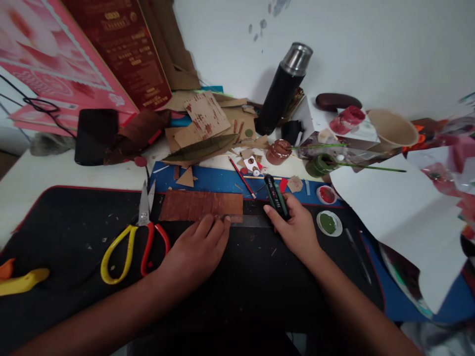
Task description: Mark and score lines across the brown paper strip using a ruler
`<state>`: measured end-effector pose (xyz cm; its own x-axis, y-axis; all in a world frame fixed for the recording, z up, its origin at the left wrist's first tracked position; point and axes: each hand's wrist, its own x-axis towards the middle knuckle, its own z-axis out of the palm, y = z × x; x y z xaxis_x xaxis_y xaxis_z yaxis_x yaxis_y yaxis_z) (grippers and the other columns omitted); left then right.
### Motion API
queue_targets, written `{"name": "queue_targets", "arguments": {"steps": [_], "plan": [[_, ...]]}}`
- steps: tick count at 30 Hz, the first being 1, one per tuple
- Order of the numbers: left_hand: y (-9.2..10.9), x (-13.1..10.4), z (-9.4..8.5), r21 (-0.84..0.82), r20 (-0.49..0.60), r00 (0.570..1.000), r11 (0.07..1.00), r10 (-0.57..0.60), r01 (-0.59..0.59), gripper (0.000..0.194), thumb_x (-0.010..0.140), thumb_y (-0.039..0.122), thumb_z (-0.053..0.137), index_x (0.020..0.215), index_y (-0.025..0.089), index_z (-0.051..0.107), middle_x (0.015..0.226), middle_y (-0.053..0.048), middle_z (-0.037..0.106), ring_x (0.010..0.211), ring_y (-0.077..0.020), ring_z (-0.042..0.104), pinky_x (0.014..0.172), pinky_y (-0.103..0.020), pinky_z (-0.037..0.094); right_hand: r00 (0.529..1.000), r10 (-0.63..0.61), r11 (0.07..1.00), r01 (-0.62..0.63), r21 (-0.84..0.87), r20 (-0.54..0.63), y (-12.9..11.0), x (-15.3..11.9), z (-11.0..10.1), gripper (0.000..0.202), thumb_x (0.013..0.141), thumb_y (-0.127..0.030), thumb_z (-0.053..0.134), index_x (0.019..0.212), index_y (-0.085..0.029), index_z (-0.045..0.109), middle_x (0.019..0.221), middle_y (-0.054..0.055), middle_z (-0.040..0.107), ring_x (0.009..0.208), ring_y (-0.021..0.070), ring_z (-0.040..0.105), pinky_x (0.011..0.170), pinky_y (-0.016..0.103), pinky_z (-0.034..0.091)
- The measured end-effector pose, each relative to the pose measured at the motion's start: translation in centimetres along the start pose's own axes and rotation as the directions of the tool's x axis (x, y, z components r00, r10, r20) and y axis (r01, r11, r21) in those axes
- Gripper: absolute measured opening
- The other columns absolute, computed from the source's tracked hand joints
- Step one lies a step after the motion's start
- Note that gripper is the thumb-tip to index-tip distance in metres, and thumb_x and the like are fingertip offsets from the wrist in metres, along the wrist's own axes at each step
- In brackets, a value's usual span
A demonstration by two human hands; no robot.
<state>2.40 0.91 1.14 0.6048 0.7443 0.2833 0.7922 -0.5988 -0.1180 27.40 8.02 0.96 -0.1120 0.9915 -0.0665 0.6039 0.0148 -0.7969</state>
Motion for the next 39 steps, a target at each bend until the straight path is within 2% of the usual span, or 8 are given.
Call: {"name": "queue_targets", "arguments": {"steps": [4,7,11,19,22,26,32,39], "plan": [[0.1,-0.1,0.0,0.015,-0.008,1.000,1.000,0.001,-0.001,0.041,0.088,0.002,0.051,0.126,0.000,0.067,0.109,-0.016,0.073,0.101,-0.0300,0.066,0.078,-0.037,0.059,0.994,-0.001,1.000,-0.002,0.025,0.107,-0.7,0.0,-0.8,0.028,0.094,-0.047,0.067,0.105,-0.022,0.063,0.077,-0.002,0.062,0.056,0.0144,0.054,0.053,0.027,0.044],[0.0,-0.2,0.1,0.014,0.000,1.000,1.000,-0.009,0.009,0.039,0.089,0.002,0.051,0.125,0.003,0.068,0.110,-0.016,0.073,0.103,-0.0294,0.066,0.081,-0.037,0.059,0.983,-0.024,0.999,0.029,-0.022,0.182,-1.4,-0.3,-1.4,0.027,0.095,-0.047,0.066,0.105,-0.022,0.064,0.080,-0.001,0.065,0.058,0.0150,0.056,0.057,0.028,0.046],[-0.3,-0.2,0.4,-0.019,-0.013,1.000,1.000,-0.021,0.020,0.037,0.090,0.004,0.054,0.124,0.003,0.068,0.106,-0.015,0.072,0.102,-0.0285,0.066,0.078,-0.036,0.059,0.976,-0.065,0.991,0.088,-0.105,0.206,-2.5,-0.7,-1.9,0.024,0.095,-0.045,0.065,0.103,-0.022,0.065,0.079,0.001,0.069,0.065,0.0181,0.062,0.063,0.031,0.047],[-0.9,-0.2,0.4,-0.055,-0.038,0.999,0.998,-0.007,0.005,0.032,0.094,0.007,0.056,0.124,0.005,0.068,0.107,-0.013,0.072,0.100,-0.0272,0.064,0.080,-0.037,0.058,0.936,-0.175,0.964,0.226,-0.139,0.305,-3.3,-0.5,-0.8,0.022,0.097,-0.038,0.065,0.113,-0.024,0.065,0.098,0.004,0.078,0.080,0.0216,0.072,0.072,0.031,0.051],[-0.8,-0.2,0.2,-0.043,-0.047,0.999,0.999,-0.003,0.001,0.031,0.095,0.008,0.055,0.122,0.006,0.069,0.105,-0.012,0.073,0.099,-0.0264,0.065,0.079,-0.036,0.057,0.946,-0.162,0.970,0.206,-0.133,0.281,-2.5,0.0,-0.1,0.020,0.096,-0.041,0.066,0.108,-0.024,0.066,0.086,0.001,0.074,0.071,0.0199,0.068,0.064,0.029,0.049],[-0.8,-0.2,0.1,-0.052,-0.059,0.998,0.999,-0.017,0.014,0.032,0.093,0.006,0.055,0.121,0.006,0.069,0.103,-0.011,0.073,0.098,-0.0272,0.066,0.075,-0.036,0.057,0.975,-0.078,0.994,0.091,-0.057,0.207,-1.7,0.0,0.4,0.023,0.098,-0.047,0.063,0.101,-0.024,0.063,0.071,-0.002,0.065,0.060,0.0182,0.062,0.057,0.028,0.047],[-0.9,-0.2,0.2,-0.034,-0.072,0.997,0.999,-0.015,0.013,0.035,0.092,0.004,0.051,0.122,0.005,0.070,0.102,-0.012,0.073,0.097,-0.0280,0.066,0.077,-0.037,0.059,0.980,-0.106,0.989,0.122,-0.084,0.170,-1.8,-0.6,0.6,0.022,0.096,-0.043,0.065,0.107,-0.024,0.066,0.086,0.003,0.075,0.072,0.0212,0.067,0.066,0.030,0.049],[-0.7,-0.3,0.6,-0.056,-0.041,0.999,0.998,-0.012,0.010,0.035,0.092,0.005,0.054,0.124,0.005,0.068,0.104,-0.014,0.072,0.101,-0.0285,0.065,0.079,-0.037,0.058,0.977,-0.092,0.992,0.107,-0.069,0.194,-1.8,-0.3,0.5,0.023,0.096,-0.043,0.065,0.107,-0.023,0.066,0.082,0.001,0.072,0.068,0.0188,0.064,0.063,0.029,0.049]]}}
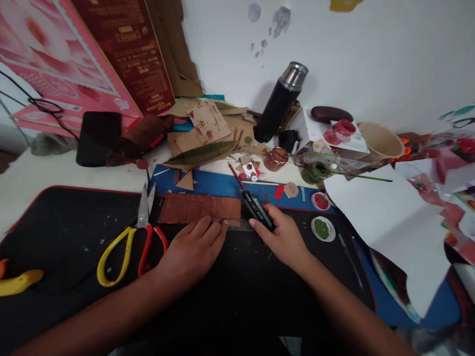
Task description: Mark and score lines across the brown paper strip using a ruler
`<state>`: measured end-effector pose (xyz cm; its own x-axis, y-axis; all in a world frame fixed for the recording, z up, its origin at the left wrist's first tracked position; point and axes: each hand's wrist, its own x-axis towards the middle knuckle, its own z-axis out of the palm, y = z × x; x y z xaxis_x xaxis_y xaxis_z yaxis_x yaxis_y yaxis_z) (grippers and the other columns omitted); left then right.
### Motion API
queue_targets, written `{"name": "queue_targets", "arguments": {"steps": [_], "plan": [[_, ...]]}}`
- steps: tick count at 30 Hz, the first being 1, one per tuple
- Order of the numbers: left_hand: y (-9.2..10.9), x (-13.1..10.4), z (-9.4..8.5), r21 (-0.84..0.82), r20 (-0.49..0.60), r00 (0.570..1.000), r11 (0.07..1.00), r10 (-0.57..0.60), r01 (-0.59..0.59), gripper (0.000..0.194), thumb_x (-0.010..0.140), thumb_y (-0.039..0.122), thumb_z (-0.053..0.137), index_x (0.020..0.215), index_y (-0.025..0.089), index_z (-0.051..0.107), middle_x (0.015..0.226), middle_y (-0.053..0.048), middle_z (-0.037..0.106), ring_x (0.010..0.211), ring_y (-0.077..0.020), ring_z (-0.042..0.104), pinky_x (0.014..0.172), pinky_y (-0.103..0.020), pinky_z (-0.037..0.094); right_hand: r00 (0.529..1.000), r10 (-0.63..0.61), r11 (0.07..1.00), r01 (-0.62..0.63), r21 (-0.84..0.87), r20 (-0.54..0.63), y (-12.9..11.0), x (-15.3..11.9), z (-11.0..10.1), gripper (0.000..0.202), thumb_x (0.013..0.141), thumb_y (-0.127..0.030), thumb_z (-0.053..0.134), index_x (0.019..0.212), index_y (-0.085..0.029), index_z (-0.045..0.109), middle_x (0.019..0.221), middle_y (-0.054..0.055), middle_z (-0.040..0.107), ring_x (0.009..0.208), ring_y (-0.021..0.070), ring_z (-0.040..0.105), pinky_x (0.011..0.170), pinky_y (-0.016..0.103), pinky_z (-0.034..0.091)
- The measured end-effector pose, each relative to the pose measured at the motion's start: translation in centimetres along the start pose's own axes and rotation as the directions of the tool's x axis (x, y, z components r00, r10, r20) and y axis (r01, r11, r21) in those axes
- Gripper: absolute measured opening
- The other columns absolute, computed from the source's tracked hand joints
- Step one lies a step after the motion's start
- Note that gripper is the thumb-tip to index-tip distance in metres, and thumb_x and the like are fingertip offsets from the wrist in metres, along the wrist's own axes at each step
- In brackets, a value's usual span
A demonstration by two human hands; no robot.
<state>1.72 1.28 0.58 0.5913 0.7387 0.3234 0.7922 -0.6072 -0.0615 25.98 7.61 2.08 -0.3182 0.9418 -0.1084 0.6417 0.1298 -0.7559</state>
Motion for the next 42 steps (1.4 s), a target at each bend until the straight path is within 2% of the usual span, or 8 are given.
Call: {"name": "queue_targets", "arguments": {"steps": [5,8,13,20,24,28,34,42], "plan": [[0.2,0.0,0.0,0.004,-0.011,1.000,1.000,-0.013,0.013,0.036,0.091,0.004,0.052,0.123,0.003,0.068,0.102,-0.013,0.072,0.098,-0.0285,0.066,0.075,-0.037,0.059,0.981,0.057,0.987,-0.083,0.137,0.188,-0.6,0.5,-1.1,0.021,0.098,-0.043,0.064,0.104,-0.023,0.064,0.070,-0.004,0.061,0.054,0.0142,0.057,0.052,0.025,0.045],[0.3,0.0,0.0,0.019,0.004,1.000,1.000,-0.016,0.015,0.038,0.090,0.003,0.050,0.124,0.003,0.068,0.103,-0.014,0.073,0.098,-0.0283,0.066,0.076,-0.037,0.060,0.957,0.051,0.982,-0.100,0.162,0.286,-1.3,0.6,-1.9,0.021,0.099,-0.041,0.063,0.107,-0.022,0.065,0.075,-0.003,0.064,0.055,0.0129,0.058,0.052,0.025,0.046],[0.4,0.0,0.1,0.035,0.014,1.000,0.999,-0.021,0.020,0.041,0.088,0.001,0.050,0.125,0.004,0.068,0.104,-0.014,0.073,0.099,-0.0277,0.066,0.075,-0.035,0.061,0.931,0.022,0.993,-0.062,0.096,0.365,-2.3,0.7,-3.0,0.021,0.103,-0.039,0.057,0.108,-0.022,0.067,0.081,-0.002,0.069,0.055,0.0119,0.059,0.055,0.025,0.048],[0.5,-0.2,0.1,0.007,-0.030,0.999,0.999,-0.040,0.041,0.037,0.086,0.002,0.055,0.119,0.005,0.070,0.104,-0.013,0.073,0.098,-0.0281,0.066,0.072,-0.034,0.061,0.911,-0.078,0.976,0.153,-0.155,0.405,-2.9,0.8,-3.7,0.018,0.102,-0.032,0.059,0.113,-0.024,0.070,0.089,0.003,0.078,0.079,0.0208,0.073,0.072,0.031,0.053],[0.6,-0.1,-0.1,0.015,-0.012,0.999,0.999,-0.042,0.042,0.033,0.088,0.002,0.055,0.117,0.005,0.070,0.105,-0.013,0.074,0.095,-0.0260,0.067,0.069,-0.033,0.059,0.880,-0.157,0.897,0.317,-0.307,0.449,-3.4,0.8,-4.0,0.025,0.103,-0.031,0.057,0.124,-0.023,0.069,0.111,0.009,0.080,0.095,0.0255,0.075,0.081,0.036,0.054],[0.6,0.0,-0.2,0.018,0.019,0.999,0.999,-0.046,0.046,0.034,0.089,0.003,0.058,0.121,0.005,0.068,0.107,-0.012,0.073,0.097,-0.0250,0.066,0.071,-0.031,0.059,0.844,-0.175,0.801,0.422,-0.424,0.507,-4.2,1.1,-4.1,0.029,0.105,-0.029,0.054,0.128,-0.020,0.068,0.112,0.011,0.080,0.096,0.0258,0.076,0.082,0.036,0.053],[0.5,-0.1,0.0,-0.006,-0.004,0.999,0.999,-0.050,0.050,0.030,0.091,0.006,0.059,0.120,0.006,0.069,0.105,-0.012,0.073,0.099,-0.0250,0.066,0.073,-0.032,0.058,0.815,-0.161,0.707,0.488,-0.511,0.556,-5.4,1.7,-3.9,0.029,0.105,-0.029,0.053,0.127,-0.018,0.069,0.111,0.011,0.080,0.095,0.0269,0.076,0.079,0.036,0.051],[0.4,-0.2,0.2,-0.025,-0.007,0.998,0.998,-0.057,0.057,0.030,0.091,0.006,0.059,0.119,0.006,0.069,0.107,-0.012,0.073,0.099,-0.0253,0.066,0.072,-0.032,0.058,0.819,-0.137,0.664,0.493,-0.562,0.558,-5.9,2.2,-4.0,0.030,0.104,-0.027,0.054,0.128,-0.019,0.070,0.108,0.010,0.081,0.088,0.0264,0.077,0.071,0.036,0.049]]}}
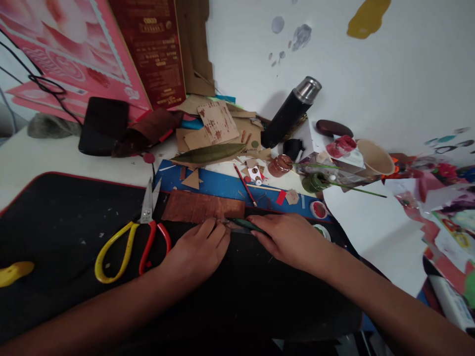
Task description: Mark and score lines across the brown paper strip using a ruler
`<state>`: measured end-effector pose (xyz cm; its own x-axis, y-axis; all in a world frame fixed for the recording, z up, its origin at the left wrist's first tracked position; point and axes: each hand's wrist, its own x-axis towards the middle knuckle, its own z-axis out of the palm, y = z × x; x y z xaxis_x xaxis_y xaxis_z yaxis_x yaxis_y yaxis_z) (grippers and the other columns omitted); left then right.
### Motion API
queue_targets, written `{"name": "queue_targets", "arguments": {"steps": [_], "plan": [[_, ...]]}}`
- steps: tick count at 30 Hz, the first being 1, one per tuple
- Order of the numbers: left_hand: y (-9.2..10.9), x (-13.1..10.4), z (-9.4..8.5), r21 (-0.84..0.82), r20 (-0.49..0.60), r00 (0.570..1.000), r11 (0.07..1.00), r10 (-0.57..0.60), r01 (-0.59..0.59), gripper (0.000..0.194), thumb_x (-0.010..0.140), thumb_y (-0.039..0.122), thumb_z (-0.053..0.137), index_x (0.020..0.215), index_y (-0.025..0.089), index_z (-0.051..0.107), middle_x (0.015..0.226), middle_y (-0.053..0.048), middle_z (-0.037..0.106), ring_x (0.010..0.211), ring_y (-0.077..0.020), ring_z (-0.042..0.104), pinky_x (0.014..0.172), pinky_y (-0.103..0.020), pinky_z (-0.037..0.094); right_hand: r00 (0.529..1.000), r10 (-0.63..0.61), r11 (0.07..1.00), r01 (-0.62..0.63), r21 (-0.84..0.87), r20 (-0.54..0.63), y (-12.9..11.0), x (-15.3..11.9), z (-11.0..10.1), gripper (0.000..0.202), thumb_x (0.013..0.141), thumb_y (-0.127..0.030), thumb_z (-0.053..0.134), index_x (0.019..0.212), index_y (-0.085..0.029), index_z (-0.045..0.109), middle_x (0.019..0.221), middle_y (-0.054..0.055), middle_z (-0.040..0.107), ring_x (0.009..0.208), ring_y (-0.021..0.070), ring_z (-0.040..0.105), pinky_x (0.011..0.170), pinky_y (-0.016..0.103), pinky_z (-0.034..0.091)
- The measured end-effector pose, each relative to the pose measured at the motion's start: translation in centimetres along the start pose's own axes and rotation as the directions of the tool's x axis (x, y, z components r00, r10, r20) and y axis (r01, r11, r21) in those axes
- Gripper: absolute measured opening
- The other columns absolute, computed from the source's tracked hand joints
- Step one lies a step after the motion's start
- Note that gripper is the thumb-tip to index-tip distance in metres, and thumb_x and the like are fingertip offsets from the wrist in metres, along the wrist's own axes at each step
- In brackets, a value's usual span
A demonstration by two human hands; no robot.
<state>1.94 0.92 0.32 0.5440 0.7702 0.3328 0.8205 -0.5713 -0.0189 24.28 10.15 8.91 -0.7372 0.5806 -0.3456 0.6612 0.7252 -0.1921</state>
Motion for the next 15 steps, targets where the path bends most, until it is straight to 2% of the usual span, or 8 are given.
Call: {"name": "queue_targets", "arguments": {"steps": [15], "plan": [[-0.1,0.1,-0.1,-0.010,0.010,1.000,1.000,-0.001,0.001,0.030,0.092,0.006,0.058,0.118,0.007,0.070,0.106,-0.012,0.073,0.098,-0.0249,0.065,0.073,-0.031,0.058,0.996,0.002,0.998,0.003,-0.066,0.087,-0.7,0.7,-1.1,0.022,0.103,-0.025,0.054,0.119,-0.019,0.069,0.102,0.008,0.080,0.083,0.0242,0.075,0.063,0.034,0.038]]}}
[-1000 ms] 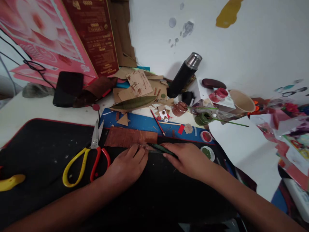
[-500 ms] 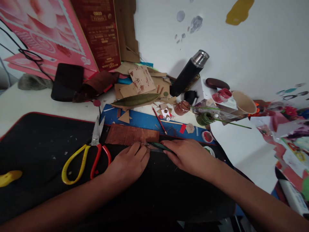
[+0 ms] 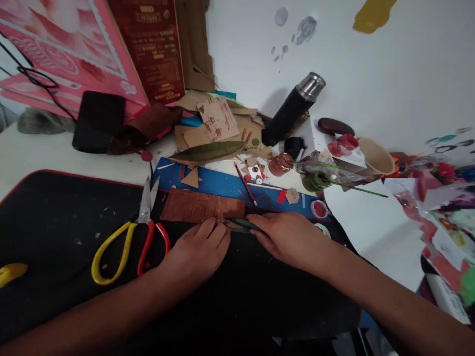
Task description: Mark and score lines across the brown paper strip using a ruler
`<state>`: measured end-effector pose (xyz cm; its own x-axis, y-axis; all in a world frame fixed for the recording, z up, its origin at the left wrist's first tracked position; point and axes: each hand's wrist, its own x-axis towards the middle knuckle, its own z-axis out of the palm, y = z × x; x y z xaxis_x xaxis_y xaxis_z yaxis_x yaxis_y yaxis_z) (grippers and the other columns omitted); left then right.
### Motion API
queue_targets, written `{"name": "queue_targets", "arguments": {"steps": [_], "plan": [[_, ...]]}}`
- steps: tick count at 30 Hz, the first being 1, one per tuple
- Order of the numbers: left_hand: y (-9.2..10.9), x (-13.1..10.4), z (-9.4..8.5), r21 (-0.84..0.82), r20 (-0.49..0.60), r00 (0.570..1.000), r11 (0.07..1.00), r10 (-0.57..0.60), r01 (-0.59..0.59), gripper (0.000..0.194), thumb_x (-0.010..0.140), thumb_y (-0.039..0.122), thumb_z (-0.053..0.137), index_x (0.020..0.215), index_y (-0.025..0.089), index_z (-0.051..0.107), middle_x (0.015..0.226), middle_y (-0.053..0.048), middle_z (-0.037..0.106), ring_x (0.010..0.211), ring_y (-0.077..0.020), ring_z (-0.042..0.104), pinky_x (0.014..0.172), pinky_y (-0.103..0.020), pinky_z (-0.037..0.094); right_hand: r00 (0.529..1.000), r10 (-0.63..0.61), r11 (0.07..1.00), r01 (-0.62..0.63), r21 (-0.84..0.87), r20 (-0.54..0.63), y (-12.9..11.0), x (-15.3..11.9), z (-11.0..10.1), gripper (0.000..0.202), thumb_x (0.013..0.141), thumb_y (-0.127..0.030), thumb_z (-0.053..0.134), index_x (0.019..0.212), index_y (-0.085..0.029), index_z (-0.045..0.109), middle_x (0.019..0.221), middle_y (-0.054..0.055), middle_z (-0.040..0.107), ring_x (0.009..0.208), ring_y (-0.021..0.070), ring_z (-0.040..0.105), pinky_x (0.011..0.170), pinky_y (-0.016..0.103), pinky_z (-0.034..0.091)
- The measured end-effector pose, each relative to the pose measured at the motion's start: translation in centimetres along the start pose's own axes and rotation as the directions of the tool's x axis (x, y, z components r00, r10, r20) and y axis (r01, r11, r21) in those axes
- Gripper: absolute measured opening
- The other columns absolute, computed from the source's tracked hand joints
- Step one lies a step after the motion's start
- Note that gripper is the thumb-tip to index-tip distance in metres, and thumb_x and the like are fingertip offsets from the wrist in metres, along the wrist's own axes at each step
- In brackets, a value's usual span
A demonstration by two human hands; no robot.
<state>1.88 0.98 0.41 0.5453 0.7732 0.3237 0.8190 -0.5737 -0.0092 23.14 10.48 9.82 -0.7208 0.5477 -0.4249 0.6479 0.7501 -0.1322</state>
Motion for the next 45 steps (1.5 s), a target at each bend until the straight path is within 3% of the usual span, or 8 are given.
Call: {"name": "queue_targets", "arguments": {"steps": [16,21,28,35,45], "plan": [[-0.1,0.0,0.2,-0.013,0.006,1.000,1.000,0.015,-0.015,0.029,0.092,0.006,0.056,0.117,0.007,0.070,0.107,-0.015,0.071,0.101,-0.0269,0.065,0.073,-0.033,0.057,0.993,-0.020,0.993,0.033,-0.114,0.119,-0.7,1.5,-2.4,0.014,0.099,-0.017,0.059,0.108,-0.017,0.069,0.090,0.008,0.080,0.073,0.0246,0.073,0.056,0.034,0.030],[-0.1,0.1,0.0,-0.017,-0.004,1.000,1.000,0.009,-0.009,0.031,0.090,0.003,0.054,0.115,0.007,0.071,0.105,-0.014,0.072,0.101,-0.0275,0.065,0.072,-0.033,0.058,0.988,-0.047,0.976,0.077,-0.202,0.147,-1.5,2.1,-3.0,0.019,0.091,-0.007,0.063,0.108,-0.014,0.067,0.083,0.010,0.078,0.070,0.0258,0.074,0.055,0.032,0.038],[-0.1,0.2,-0.3,-0.022,0.013,1.000,1.000,-0.001,0.001,0.038,0.087,0.000,0.050,0.118,0.005,0.071,0.105,-0.013,0.073,0.102,-0.0279,0.066,0.071,-0.033,0.059,0.985,-0.071,0.966,0.107,-0.235,0.160,-1.4,1.9,-2.9,0.026,0.091,-0.003,0.061,0.114,-0.013,0.066,0.085,0.011,0.077,0.070,0.0268,0.075,0.056,0.032,0.043],[-0.2,0.0,-0.3,-0.025,0.042,0.999,1.000,-0.001,0.002,0.039,0.087,0.000,0.052,0.121,0.005,0.069,0.107,-0.012,0.072,0.104,-0.0275,0.065,0.071,-0.033,0.058,0.980,-0.065,0.966,0.110,-0.236,0.189,-1.0,1.7,-2.9,0.032,0.089,-0.002,0.061,0.119,-0.012,0.066,0.084,0.011,0.077,0.068,0.0238,0.073,0.052,0.032,0.035],[-0.4,-0.2,-0.3,-0.012,0.099,0.995,1.000,-0.004,0.005,0.038,0.091,0.003,0.053,0.126,0.009,0.068,0.111,-0.012,0.071,0.106,-0.0263,0.064,0.070,-0.030,0.056,0.984,-0.058,0.969,0.097,-0.229,0.171,-0.5,1.3,-2.7,0.023,0.089,-0.003,0.061,0.109,-0.014,0.066,0.080,0.009,0.075,0.061,0.0207,0.069,0.050,0.032,0.028]]}}
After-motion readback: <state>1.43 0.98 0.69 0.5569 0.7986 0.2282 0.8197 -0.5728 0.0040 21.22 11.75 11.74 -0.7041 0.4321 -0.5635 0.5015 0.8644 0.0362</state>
